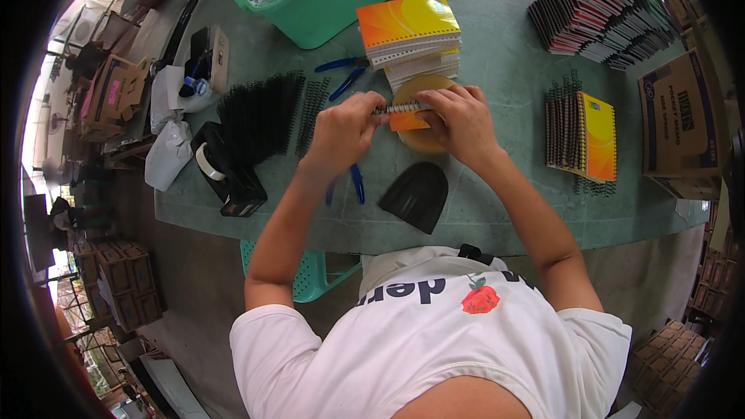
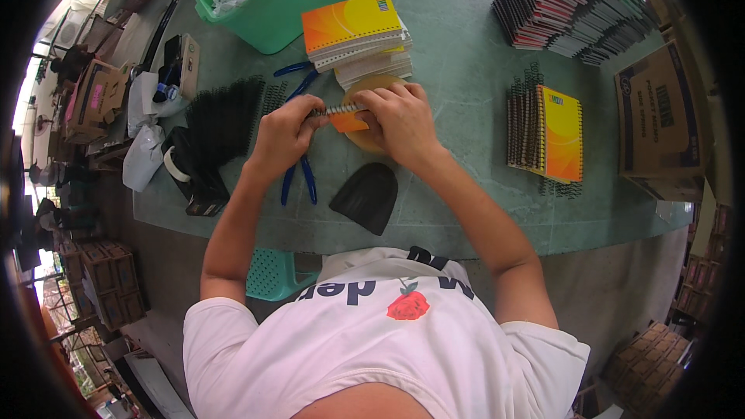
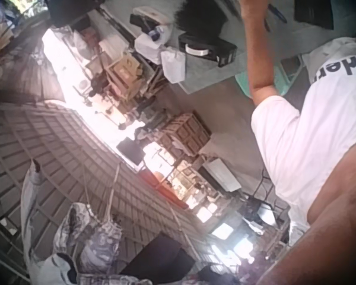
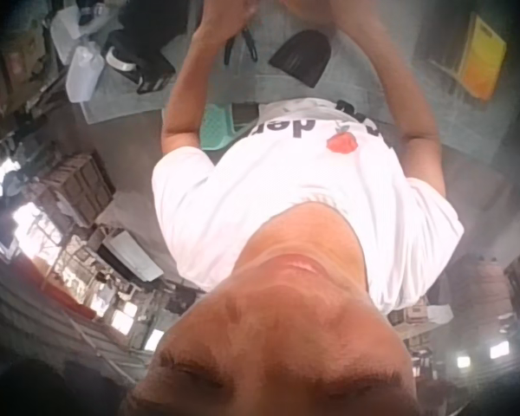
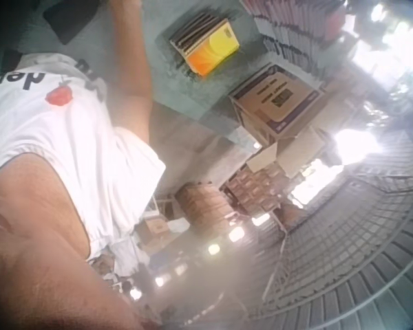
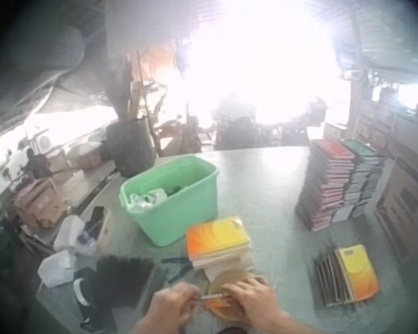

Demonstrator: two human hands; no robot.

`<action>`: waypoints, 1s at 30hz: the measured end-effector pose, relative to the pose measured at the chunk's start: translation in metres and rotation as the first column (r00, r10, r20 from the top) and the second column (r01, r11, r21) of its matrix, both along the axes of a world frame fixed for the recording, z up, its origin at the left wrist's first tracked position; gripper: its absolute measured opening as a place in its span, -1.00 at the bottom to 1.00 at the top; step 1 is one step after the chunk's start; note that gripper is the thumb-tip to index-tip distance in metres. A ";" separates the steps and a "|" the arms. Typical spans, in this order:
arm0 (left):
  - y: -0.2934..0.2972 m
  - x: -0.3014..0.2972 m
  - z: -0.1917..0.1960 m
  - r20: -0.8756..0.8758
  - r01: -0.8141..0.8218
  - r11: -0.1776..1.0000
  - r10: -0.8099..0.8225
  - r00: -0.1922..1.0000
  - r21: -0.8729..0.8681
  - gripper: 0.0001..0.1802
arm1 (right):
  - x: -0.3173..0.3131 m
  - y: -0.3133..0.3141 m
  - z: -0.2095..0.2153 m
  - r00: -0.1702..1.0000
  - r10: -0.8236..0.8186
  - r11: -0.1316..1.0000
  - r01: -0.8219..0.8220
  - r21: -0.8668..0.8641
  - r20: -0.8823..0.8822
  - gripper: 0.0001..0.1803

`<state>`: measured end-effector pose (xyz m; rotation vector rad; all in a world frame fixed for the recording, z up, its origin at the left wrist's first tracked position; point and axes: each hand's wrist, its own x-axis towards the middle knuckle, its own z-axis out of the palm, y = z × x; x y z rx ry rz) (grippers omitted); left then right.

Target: The person inserts a plastic spiral spine into a notebook by hand, trims the excess with pliers, and places the finished notebook onto a stack.

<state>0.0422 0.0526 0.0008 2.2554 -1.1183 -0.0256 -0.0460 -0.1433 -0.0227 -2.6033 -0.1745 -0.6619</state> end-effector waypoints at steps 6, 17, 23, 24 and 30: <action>-0.004 0.001 -0.003 0.081 0.019 0.990 -0.007 0.997 -0.142 -0.69 | 0.001 0.000 0.000 1.000 -0.013 1.000 0.013 -0.001 0.005 -0.74; 0.000 0.016 0.001 -0.312 0.002 0.997 -0.027 0.950 -0.079 -0.68 | 0.003 0.005 0.005 0.998 -0.054 0.995 0.052 -0.084 -0.025 -0.84; -0.013 -0.030 -0.014 0.349 0.051 0.967 0.040 0.936 -0.250 -0.69 | 0.006 0.012 0.003 0.996 -0.077 0.990 0.072 0.120 0.033 -0.82; -0.011 -0.042 -0.025 0.352 0.078 0.972 0.005 0.936 -0.220 -0.69 | 0.006 0.013 0.002 0.996 -0.091 0.986 0.089 0.141 0.009 -0.82; -0.006 -0.084 -0.077 -0.149 0.145 0.981 -0.125 0.981 0.128 -0.47 | 0.004 0.015 0.009 0.997 -0.062 0.978 0.068 0.200 -0.036 -0.85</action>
